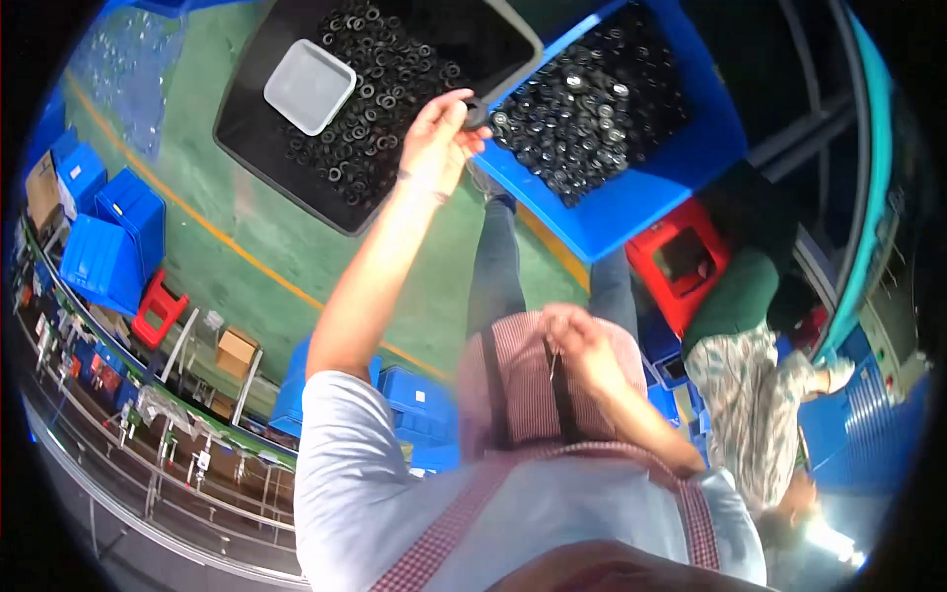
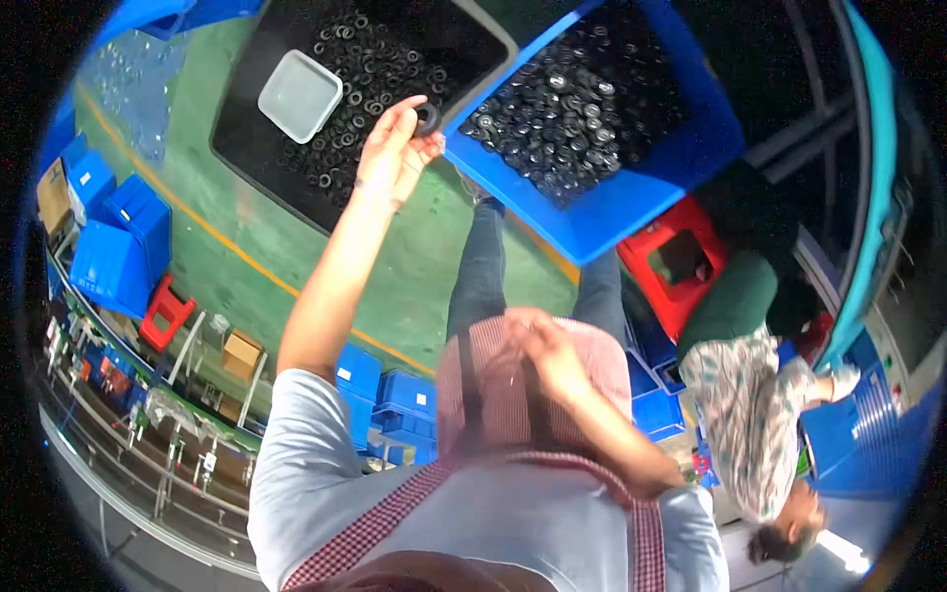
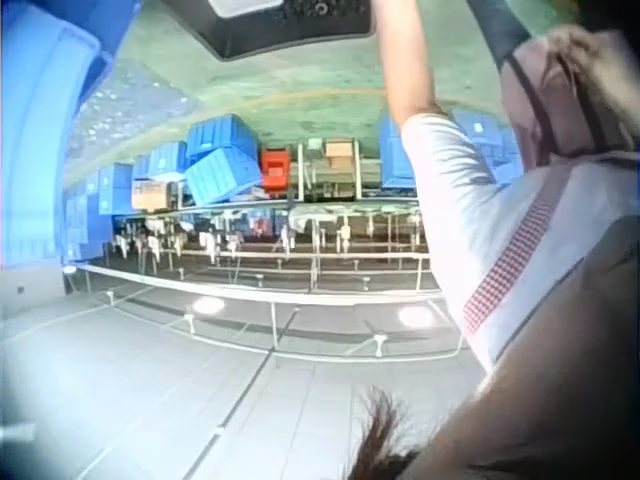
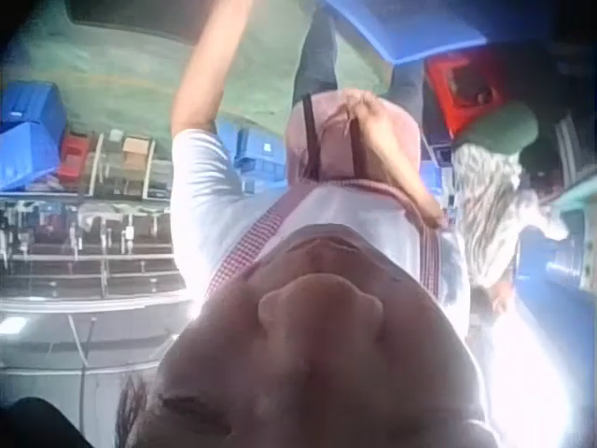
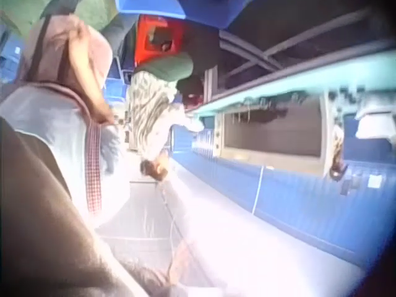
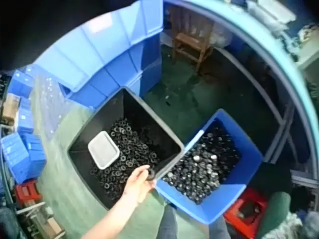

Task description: The person assembles toy car parts by hand, joining plastic components and metallic pins at a factory workbench.

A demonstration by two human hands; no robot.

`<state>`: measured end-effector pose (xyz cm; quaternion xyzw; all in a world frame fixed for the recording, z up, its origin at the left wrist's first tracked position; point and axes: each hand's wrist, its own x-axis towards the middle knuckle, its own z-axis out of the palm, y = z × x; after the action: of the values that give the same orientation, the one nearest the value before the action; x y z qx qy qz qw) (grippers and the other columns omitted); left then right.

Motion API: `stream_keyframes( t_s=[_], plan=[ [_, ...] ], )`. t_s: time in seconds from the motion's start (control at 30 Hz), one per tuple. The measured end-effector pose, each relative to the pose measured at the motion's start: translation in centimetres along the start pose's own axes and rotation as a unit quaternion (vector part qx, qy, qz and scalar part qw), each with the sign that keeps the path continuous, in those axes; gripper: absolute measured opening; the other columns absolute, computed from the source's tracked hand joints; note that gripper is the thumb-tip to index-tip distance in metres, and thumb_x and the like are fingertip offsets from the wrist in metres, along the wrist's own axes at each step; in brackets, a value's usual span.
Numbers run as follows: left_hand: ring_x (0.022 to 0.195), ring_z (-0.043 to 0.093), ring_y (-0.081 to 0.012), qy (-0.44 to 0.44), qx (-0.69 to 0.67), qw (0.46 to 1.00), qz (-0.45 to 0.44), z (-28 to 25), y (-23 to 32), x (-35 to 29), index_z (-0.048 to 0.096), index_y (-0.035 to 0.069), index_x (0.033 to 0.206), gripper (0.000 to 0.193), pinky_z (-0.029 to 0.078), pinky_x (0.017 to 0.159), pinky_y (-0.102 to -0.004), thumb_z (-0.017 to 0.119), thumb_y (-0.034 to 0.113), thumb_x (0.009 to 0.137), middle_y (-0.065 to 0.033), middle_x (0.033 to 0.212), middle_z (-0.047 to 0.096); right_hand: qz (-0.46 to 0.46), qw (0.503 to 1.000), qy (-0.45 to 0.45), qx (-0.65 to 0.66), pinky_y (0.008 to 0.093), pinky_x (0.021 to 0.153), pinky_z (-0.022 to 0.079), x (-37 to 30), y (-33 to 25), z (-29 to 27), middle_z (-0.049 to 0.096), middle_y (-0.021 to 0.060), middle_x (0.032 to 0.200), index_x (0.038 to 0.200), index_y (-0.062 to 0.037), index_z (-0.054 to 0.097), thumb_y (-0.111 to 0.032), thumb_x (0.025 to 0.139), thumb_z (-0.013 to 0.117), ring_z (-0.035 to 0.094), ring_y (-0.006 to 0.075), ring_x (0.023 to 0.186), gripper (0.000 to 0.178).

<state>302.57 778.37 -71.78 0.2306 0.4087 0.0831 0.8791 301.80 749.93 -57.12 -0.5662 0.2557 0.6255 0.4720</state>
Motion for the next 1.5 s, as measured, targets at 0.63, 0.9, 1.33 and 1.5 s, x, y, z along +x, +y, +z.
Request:
stream_keyframes(
  t_s=[0.63,0.9,1.33,1.5],
  plan=[
    [0.062,0.054,-0.0196,-0.146,0.188,0.971,0.022,35.1,5.0,-26.7,0.045,-0.001,0.114,0.043,0.043,0.056,-0.0302,0.028,0.034,0.096,-0.0111,0.078,0.053,-0.341,0.937,-0.076,0.028,0.0158,0.044,0.034,-25.1,-18.0,-4.9,0.060,0.0094,0.090,0.114,-0.0006,0.043,-0.006,0.088,0.050,0.042,0.0040,0.051,0.027],
    [0.057,0.046,-0.0159,-0.190,0.125,0.966,-0.120,40.2,0.1,-29.9,0.046,-0.003,0.118,0.055,0.039,0.053,-0.0265,0.021,0.040,0.096,-0.0072,0.073,0.053,-0.420,0.907,0.032,0.001,0.0204,0.057,0.043,-31.3,-17.5,-9.0,0.060,0.0043,0.073,0.104,0.0005,0.050,-0.008,0.087,0.053,0.053,0.0070,0.058,0.019],
    [0.089,0.054,-0.0214,-0.224,0.570,0.709,0.350,42.3,-2.4,-34.4,0.052,0.001,0.116,0.034,0.044,0.075,-0.0275,0.040,0.025,0.094,-0.0115,0.105,0.051,-0.490,0.857,0.119,-0.109,0.0214,0.051,0.041,-34.3,-14.0,-10.9,0.060,0.0058,0.064,0.094,0.0000,0.051,-0.013,0.084,0.059,0.055,0.0098,0.056,0.018],
    [0.091,0.055,-0.0256,-0.238,0.625,0.645,0.370,40.8,-2.2,-35.3,0.050,-0.002,0.117,0.045,0.046,0.076,-0.0312,0.060,0.027,0.084,-0.0150,0.105,0.052,-0.475,0.878,0.051,-0.043,0.0197,0.051,0.040,-34.0,-12.8,-10.9,0.061,0.0056,0.065,0.093,-0.0003,0.051,-0.012,0.084,0.058,0.054,0.0089,0.055,0.016]
  ],
)
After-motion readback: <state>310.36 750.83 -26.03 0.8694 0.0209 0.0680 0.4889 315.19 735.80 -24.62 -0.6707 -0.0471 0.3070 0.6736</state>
